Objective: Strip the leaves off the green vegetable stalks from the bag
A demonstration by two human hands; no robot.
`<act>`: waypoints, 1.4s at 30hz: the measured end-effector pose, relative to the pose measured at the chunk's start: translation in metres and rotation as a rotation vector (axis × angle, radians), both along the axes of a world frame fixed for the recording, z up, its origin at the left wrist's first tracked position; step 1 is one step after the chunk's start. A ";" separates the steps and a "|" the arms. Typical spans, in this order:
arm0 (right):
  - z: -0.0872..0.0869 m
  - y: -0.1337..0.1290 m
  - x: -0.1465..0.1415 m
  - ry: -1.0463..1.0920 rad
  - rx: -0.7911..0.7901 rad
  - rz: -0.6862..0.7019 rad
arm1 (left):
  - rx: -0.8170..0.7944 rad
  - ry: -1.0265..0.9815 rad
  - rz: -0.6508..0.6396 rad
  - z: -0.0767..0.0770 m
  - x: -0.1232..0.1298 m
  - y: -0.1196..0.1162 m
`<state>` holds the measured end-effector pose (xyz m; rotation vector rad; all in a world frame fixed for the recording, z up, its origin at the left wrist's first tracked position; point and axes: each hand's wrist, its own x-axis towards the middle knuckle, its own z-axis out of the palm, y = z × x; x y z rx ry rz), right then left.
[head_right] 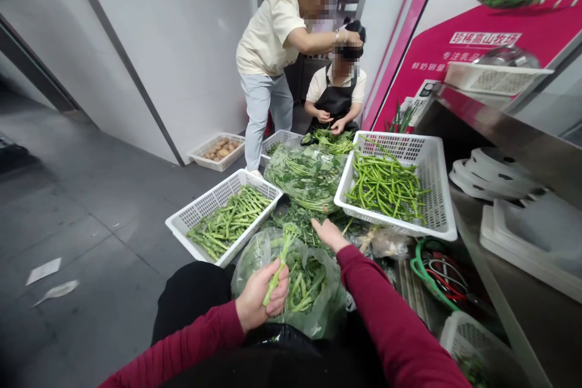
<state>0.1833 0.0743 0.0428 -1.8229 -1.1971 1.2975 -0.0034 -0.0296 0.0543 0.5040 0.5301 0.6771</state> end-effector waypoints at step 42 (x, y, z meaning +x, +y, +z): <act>0.021 -0.095 -0.059 0.982 0.190 -0.158 | 0.101 0.092 -0.041 -0.001 0.003 -0.011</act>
